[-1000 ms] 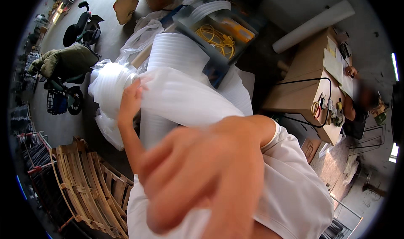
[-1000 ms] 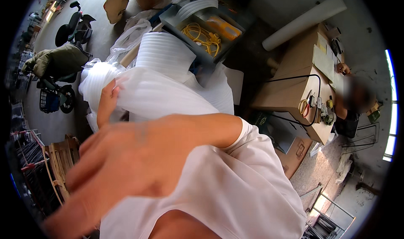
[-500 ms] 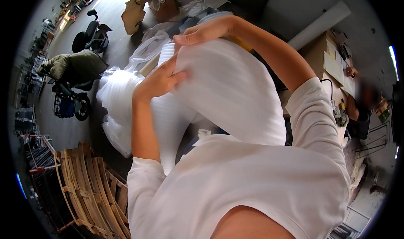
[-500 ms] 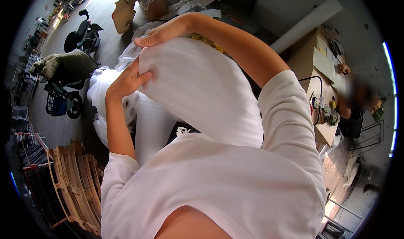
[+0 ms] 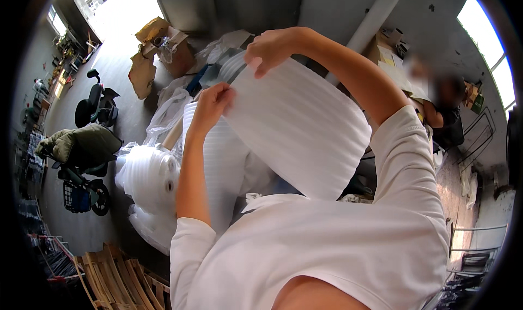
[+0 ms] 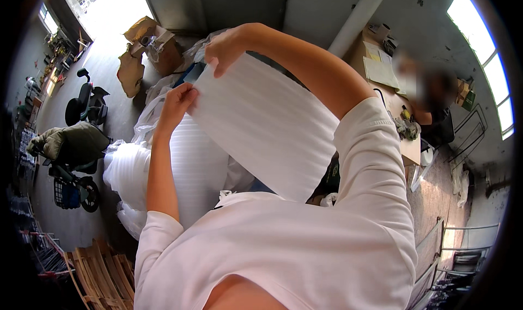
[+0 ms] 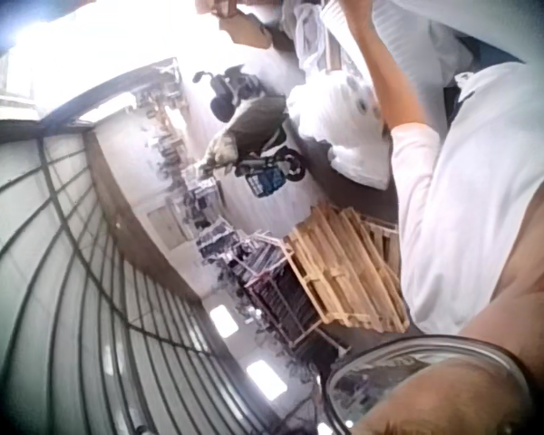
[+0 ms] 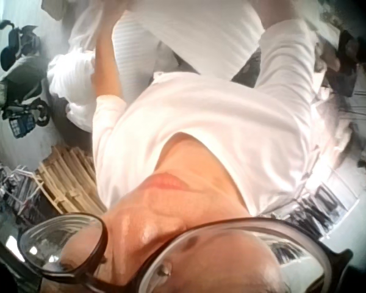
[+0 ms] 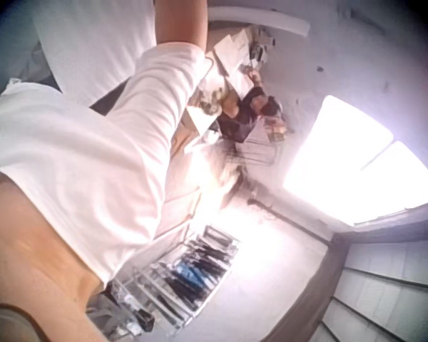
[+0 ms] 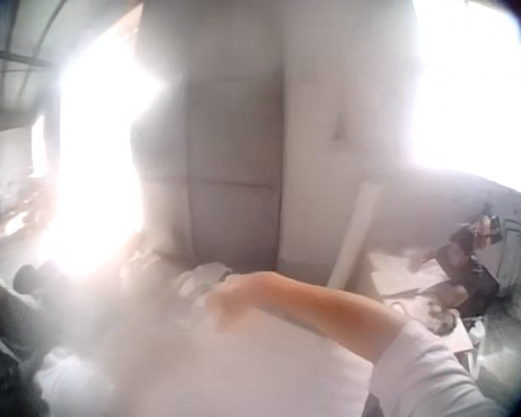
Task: The person repeatedly picks up sheets of white, ribbed, flexible material from a pile on the floor. They fold each sheet multiple times by hand into a smaller, compact square and place it back onto the pile. The process is repetitive and involves handling the material one piece at a time.
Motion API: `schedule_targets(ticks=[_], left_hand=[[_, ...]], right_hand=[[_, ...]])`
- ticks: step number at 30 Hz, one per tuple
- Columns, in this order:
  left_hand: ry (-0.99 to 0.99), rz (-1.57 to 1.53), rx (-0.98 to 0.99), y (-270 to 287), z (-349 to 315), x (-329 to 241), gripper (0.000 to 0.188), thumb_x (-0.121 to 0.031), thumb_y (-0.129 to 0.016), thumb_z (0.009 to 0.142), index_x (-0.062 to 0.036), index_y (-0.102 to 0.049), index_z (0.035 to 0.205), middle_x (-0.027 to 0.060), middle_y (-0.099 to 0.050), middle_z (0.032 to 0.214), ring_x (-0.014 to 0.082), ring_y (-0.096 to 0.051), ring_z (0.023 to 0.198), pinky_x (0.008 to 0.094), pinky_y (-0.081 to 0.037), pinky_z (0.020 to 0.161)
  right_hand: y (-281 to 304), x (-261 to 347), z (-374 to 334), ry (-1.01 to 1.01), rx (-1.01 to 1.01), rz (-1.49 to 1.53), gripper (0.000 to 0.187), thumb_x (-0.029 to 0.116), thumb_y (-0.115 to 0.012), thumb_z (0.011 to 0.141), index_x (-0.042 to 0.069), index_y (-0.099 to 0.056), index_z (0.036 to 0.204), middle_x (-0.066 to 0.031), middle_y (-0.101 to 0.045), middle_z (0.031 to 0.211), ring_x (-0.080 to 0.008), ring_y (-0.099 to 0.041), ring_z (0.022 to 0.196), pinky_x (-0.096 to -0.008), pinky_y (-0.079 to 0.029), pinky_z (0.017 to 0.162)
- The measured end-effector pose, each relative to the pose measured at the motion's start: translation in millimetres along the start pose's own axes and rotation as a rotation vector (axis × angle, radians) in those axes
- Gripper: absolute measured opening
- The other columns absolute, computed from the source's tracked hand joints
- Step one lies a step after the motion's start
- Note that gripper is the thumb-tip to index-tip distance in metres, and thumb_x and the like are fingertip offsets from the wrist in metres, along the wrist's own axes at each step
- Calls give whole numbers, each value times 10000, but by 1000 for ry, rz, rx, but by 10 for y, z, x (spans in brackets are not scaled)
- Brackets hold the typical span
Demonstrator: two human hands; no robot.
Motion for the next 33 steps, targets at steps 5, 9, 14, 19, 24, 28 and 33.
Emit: schedule_targets(ticks=[5,9,14,19,24,28,33], left_hand=[[-98,35,12,-303,190,-196,89,-56,-516,796,18,-563,801,27,-513,599,80,-439,535,213,-365,501],[-58,-102,48,-388,242,-113,152,-117,-501,844,24,-557,829,-8,-499,643,63,-421,584,204,-366,542],[-54,-87,45,-541,333,-184,200,-162,-474,877,13,-565,848,-42,-491,702,47,-405,648,189,-352,613],[-64,-460,12,-542,464,-104,203,-158,-472,873,0,-595,908,-32,-552,753,34,-457,679,176,-354,654],[-56,-766,-27,-451,582,53,192,-159,-483,843,-84,-567,687,-34,-493,598,46,-432,558,190,-306,525],[26,-301,-251,259,620,707,233,-226,-492,866,-70,-587,722,-48,-486,607,43,-394,533,193,-298,504],[251,30,-539,1466,149,2023,226,-250,-508,859,-88,-634,765,-54,-461,593,48,-364,498,215,-280,430]], right_hand=[[-171,258,-82,-120,234,100,271,293,-577,718,37,-634,789,-89,-560,660,-215,-524,591,-334,-432,537],[-153,68,-187,-205,201,157,285,290,-568,729,11,-612,692,-98,-530,614,-217,-511,584,-336,-419,532],[-211,6,-324,-163,60,247,300,266,-566,729,2,-566,588,-113,-484,550,-237,-471,540,-341,-388,500],[-49,-5,-395,-171,-98,93,186,193,-571,748,20,-583,681,-79,-538,592,-225,-515,598,-326,-432,613],[183,346,-627,122,-576,-140,133,164,-590,763,72,-578,668,-38,-568,621,-181,-549,660,-356,-375,873],[320,522,-1131,88,-625,-186,143,175,-611,739,97,-560,630,-7,-592,683,-162,-579,772,-426,-304,971],[62,21,-2360,-314,-479,353,129,77,-544,788,53,-541,661,-9,-610,706,-158,-589,851,-458,-142,1057]])
Point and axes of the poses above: each hand's wrist, its own z-axis towards the middle knuckle, its own y-axis out of the back of the hand, x = y × z, the point moved 9 cm from there along z, towards the middle knuckle
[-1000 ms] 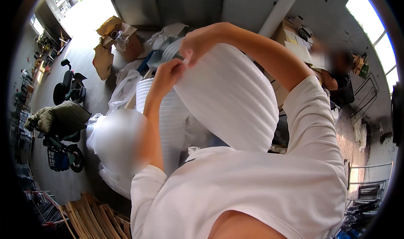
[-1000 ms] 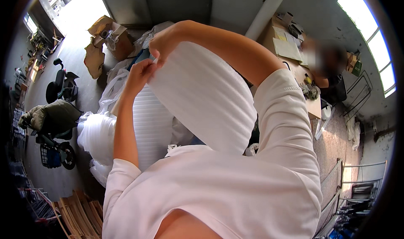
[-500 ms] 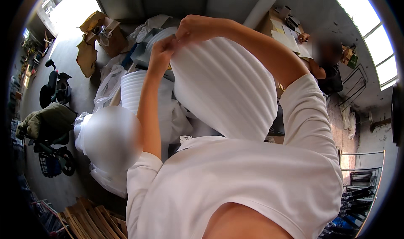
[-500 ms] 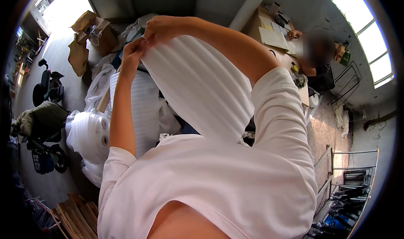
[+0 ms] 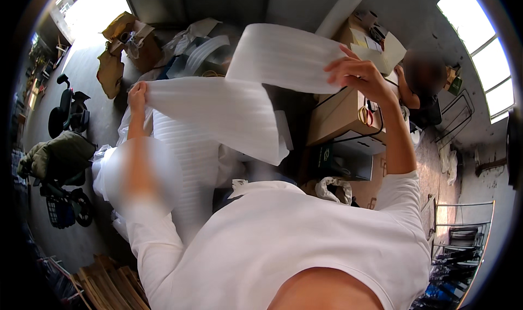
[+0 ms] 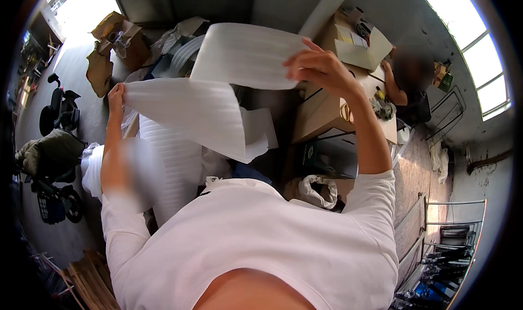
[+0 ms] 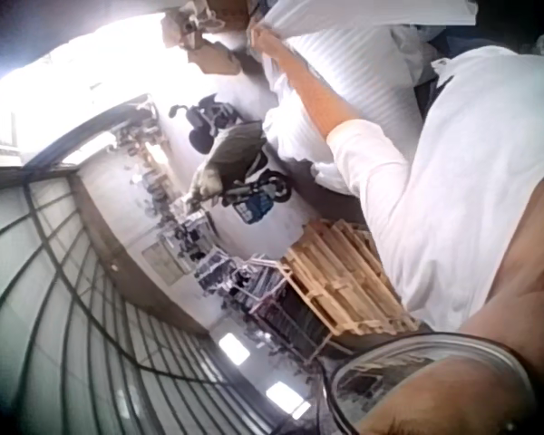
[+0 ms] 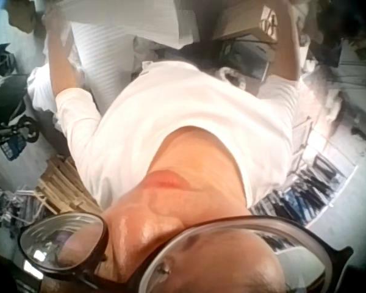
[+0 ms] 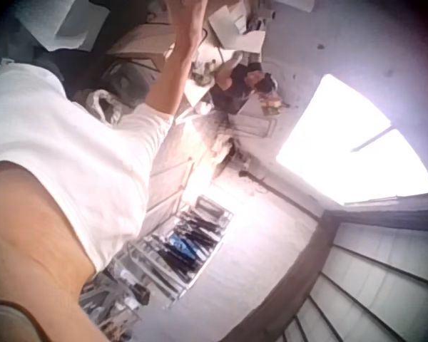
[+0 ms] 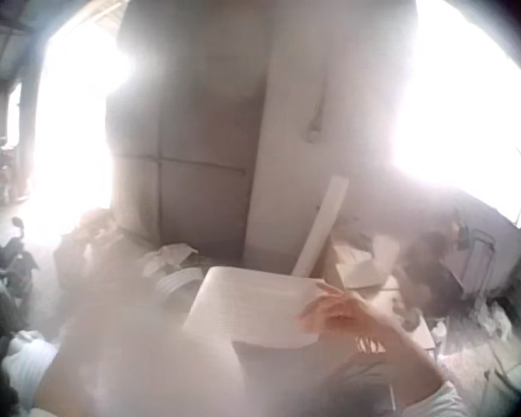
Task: The person repeatedly picks up sheets of white, ribbed, flexible material from a pile on the floor. They fold each sheet multiple times by hand into a smaller, compact square and place it back onto the pile. The process is repetitive and involves handling the material one piece at a time.
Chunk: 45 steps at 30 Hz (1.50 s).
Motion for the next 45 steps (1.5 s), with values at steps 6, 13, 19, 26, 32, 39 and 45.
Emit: schedule_targets(ticks=[6,13,19,26,32,39,45], left_hand=[[283,240,-94,1256,82,1315,277,-290,-529,851,-46,-643,913,-44,-530,705,70,-423,626,221,-359,536],[-2,154,249,-323,-102,-251,239,-262,-480,872,-71,-606,801,-15,-529,665,61,-454,474,210,-372,410],[-559,63,571,-2013,-1053,-2087,204,-209,-496,851,-34,-602,850,30,-592,694,114,-537,638,234,-426,623],[-749,-131,777,-2728,-1855,-3164,177,-211,-527,829,-52,-603,851,65,-613,749,184,-570,709,285,-446,700],[-353,-13,1081,-3439,-2005,-2711,169,-171,-551,819,-13,-607,793,5,-579,676,85,-515,653,226,-421,652],[-526,-102,1035,-4303,-2761,-3387,82,-43,-528,807,-8,-596,777,-33,-531,659,37,-452,649,189,-381,640],[-521,-99,1085,-4696,-3242,-3562,128,-114,-558,806,2,-602,838,-2,-540,628,56,-446,582,193,-376,569]], right_hand=[[1080,-992,-1904,-634,-509,33,100,52,-508,799,9,-517,709,40,-461,641,-24,-398,624,-170,-319,598],[564,-218,-878,-414,-271,-286,108,98,-495,751,-3,-504,789,-96,-512,635,-204,-478,560,-291,-382,552],[-656,117,221,89,-205,-399,62,67,-560,768,42,-586,818,-88,-537,1074,-216,-544,884,-298,-415,758],[-477,-561,5,-403,-179,135,122,56,-598,724,57,-653,832,-65,-605,779,-170,-549,673,-281,-447,656],[465,-765,-1024,-462,-354,-88,93,59,-601,738,81,-653,813,-82,-586,1035,-248,-483,1076,-351,-368,911],[931,-417,-1489,-179,-383,-716,63,91,-605,739,127,-611,688,-42,-456,1256,-177,-271,1263,-517,-9,1052],[879,-966,-1786,-308,-6,-557,45,71,-555,765,78,-590,792,-37,-600,890,-194,-530,939,-393,-298,935]])
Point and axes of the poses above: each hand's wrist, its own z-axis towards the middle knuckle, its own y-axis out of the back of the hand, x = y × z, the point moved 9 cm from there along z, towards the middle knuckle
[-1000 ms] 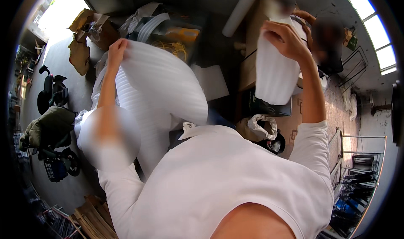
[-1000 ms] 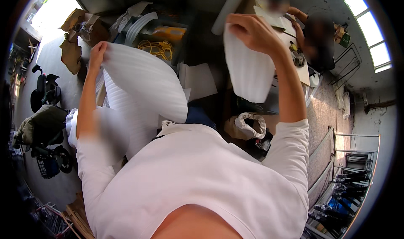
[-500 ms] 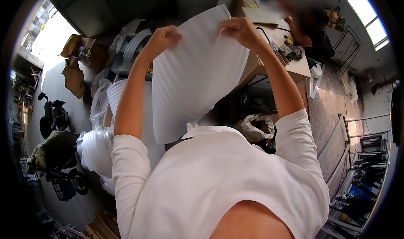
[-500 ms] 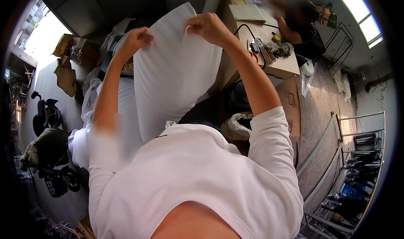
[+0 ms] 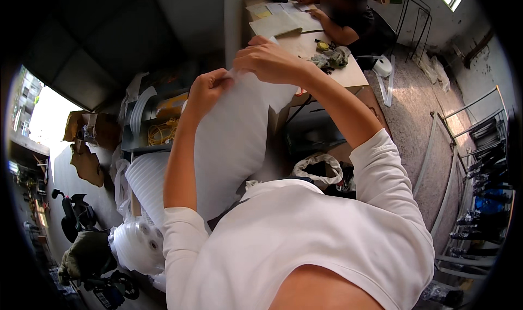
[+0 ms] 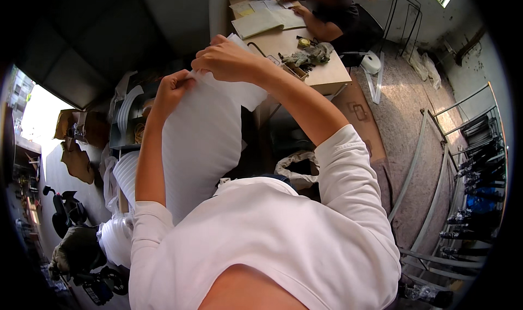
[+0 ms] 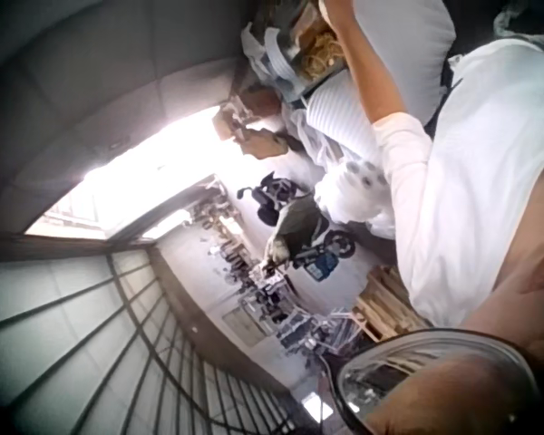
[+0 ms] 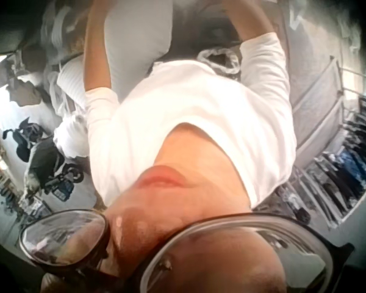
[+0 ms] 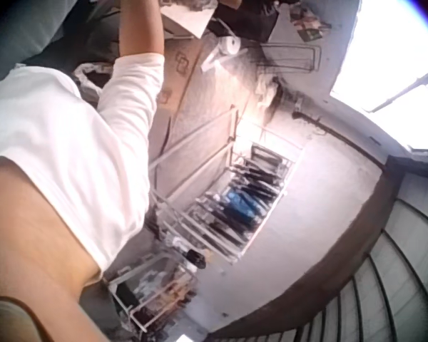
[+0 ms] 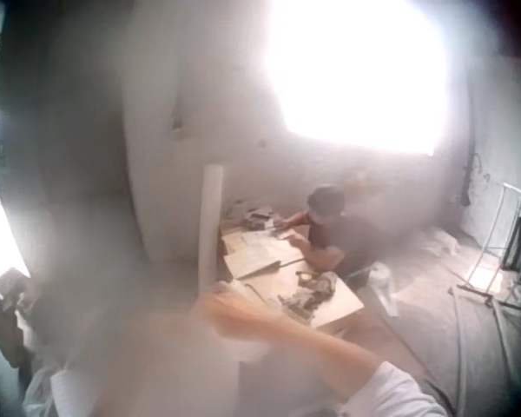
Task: The person repeatedly picks up sheets of white, ribbed, flexible material from a pile on the floor. They fold each sheet multiple times by hand into a smaller, compact square and place it back onto the pile. The process is repetitive and involves handling the material one piece at a time.
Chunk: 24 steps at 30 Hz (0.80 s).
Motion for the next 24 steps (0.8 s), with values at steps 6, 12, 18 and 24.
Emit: schedule_targets(ticks=[6,12,18,24], left_hand=[[-33,-64,-121,-103,88,-163,165,-132,-493,862,-22,-559,758,-52,-454,587,27,-355,545,191,-284,487],[31,-458,-111,-194,173,-101,255,-151,-464,874,-90,-511,631,-58,-381,547,22,-293,528,184,-216,482],[17,-32,-407,616,321,552,258,-152,-459,873,-64,-495,633,-50,-355,542,36,-292,520,202,-225,477],[52,612,-681,2483,113,966,253,-206,-444,873,-16,-548,742,70,-532,622,169,-477,573,288,-393,562]], right_hand=[[118,-89,-180,105,-405,269,141,140,-593,740,66,-561,855,-27,-571,758,-208,-534,781,-327,-352,754],[230,51,-392,182,-677,141,131,60,-640,623,84,-538,701,-7,-487,684,-168,-483,691,-282,-353,659],[-195,486,-962,260,-531,178,169,27,-624,612,95,-483,676,-17,-445,668,-165,-459,685,-280,-341,653],[-2471,65,-2901,-257,396,525,111,224,-592,695,116,-591,719,-13,-581,755,-178,-549,764,-321,-347,705]])
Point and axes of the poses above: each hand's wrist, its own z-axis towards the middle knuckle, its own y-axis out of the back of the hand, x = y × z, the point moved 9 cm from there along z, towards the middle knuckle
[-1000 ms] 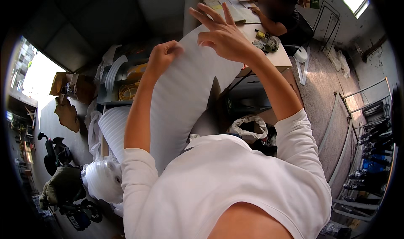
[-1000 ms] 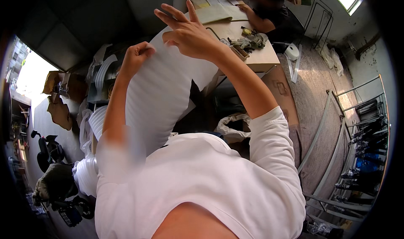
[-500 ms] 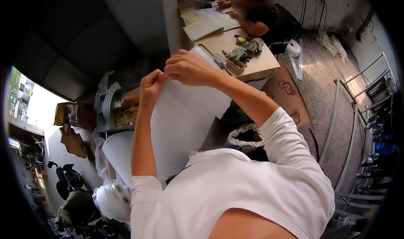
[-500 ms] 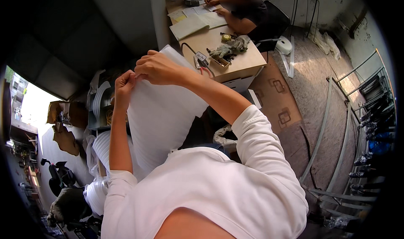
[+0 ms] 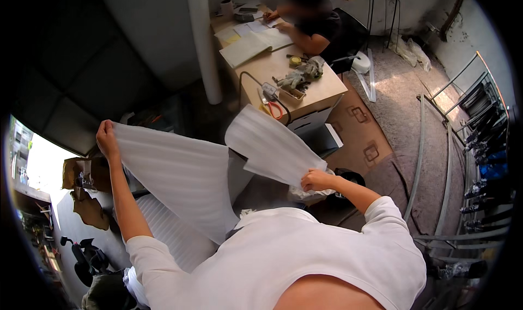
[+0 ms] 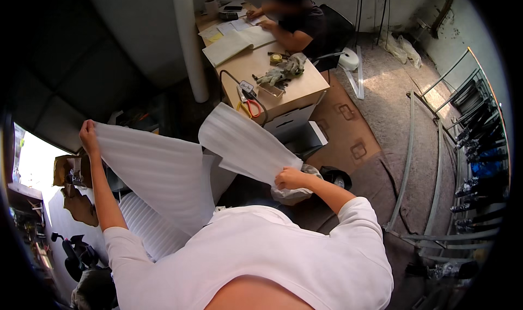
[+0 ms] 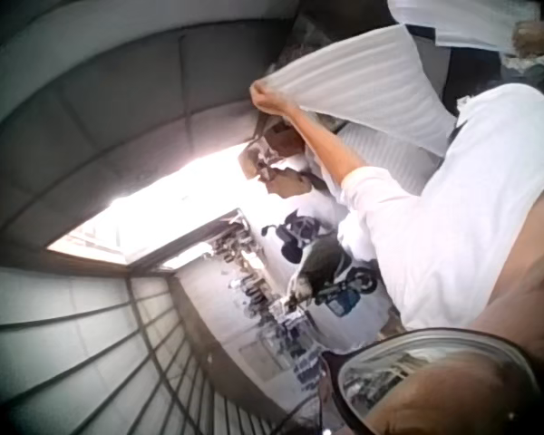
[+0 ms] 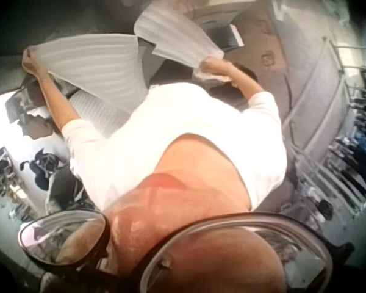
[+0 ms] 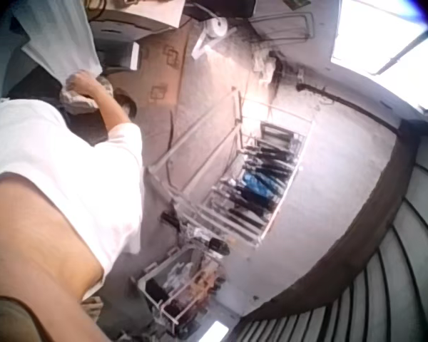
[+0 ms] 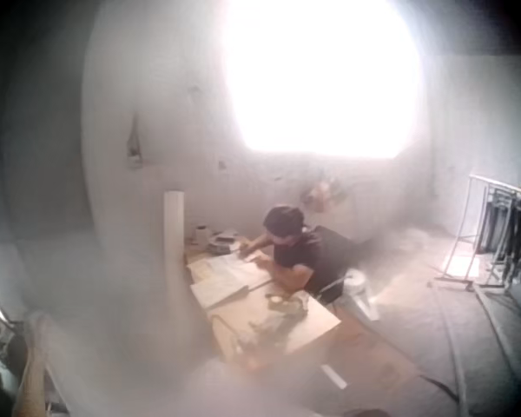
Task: The person repeatedly picks up sheets of white, ribbed, flexible material from a pile on the floor. They fold each sheet multiple times by hand into a smaller, compact square and place it back onto the pile. The process is repetitive and involves handling the material one piece at a time.
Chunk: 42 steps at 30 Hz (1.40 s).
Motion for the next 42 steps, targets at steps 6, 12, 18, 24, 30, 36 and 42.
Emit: schedule_targets(ticks=[6,12,18,24,30,36,42], left_hand=[[-161,81,-125,222,47,-677,258,-252,-453,874,-46,-591,803,101,-606,705,261,-572,647,321,-430,588],[-236,-343,343,-777,-733,-2253,139,-164,-542,828,-39,-592,791,112,-505,556,199,-473,464,273,-372,481],[-94,-661,540,-761,-993,-2300,117,-125,-559,801,-19,-594,769,80,-569,624,146,-524,571,255,-413,579],[44,-612,725,-862,-1201,-1611,78,-73,-587,778,1,-609,768,41,-578,635,95,-511,599,208,-400,584],[-96,-497,670,-726,-1239,-1931,126,-50,-558,758,-3,-615,860,130,-619,731,193,-581,633,257,-437,612],[-47,-435,674,-584,-1327,-1868,146,-60,-494,796,-11,-611,868,147,-604,707,216,-573,620,272,-430,587],[21,-708,546,-533,-1360,-1769,213,-104,-445,846,-30,-537,669,47,-460,533,95,-396,488,226,-295,445]], right_hand=[[660,-130,19,-208,-154,12,27,64,-545,668,66,-534,692,-69,-548,747,-243,-522,808,-348,-339,699],[2575,1517,954,252,-910,-97,77,20,-606,695,63,-574,750,-83,-485,993,-296,-436,971,-385,-338,845],[2928,1636,1274,215,-941,260,97,-28,-586,695,-10,-576,791,-107,-514,694,-251,-511,662,-338,-393,604],[3120,1866,1035,75,-1140,-140,46,-1,-597,704,42,-579,707,-90,-536,1017,-232,-438,1043,-405,-322,877],[2942,2456,1444,255,-759,-531,106,-4,-581,685,101,-579,693,-46,-525,1122,-228,-416,1120,-512,-110,1038],[2833,2368,1669,253,-717,-227,88,-1,-559,708,60,-535,767,-44,-556,765,-213,-524,826,-329,-380,781],[2717,2616,1544,494,-890,-390,162,6,-620,640,76,-538,761,-17,-500,687,-191,-480,700,-289,-381,667]])
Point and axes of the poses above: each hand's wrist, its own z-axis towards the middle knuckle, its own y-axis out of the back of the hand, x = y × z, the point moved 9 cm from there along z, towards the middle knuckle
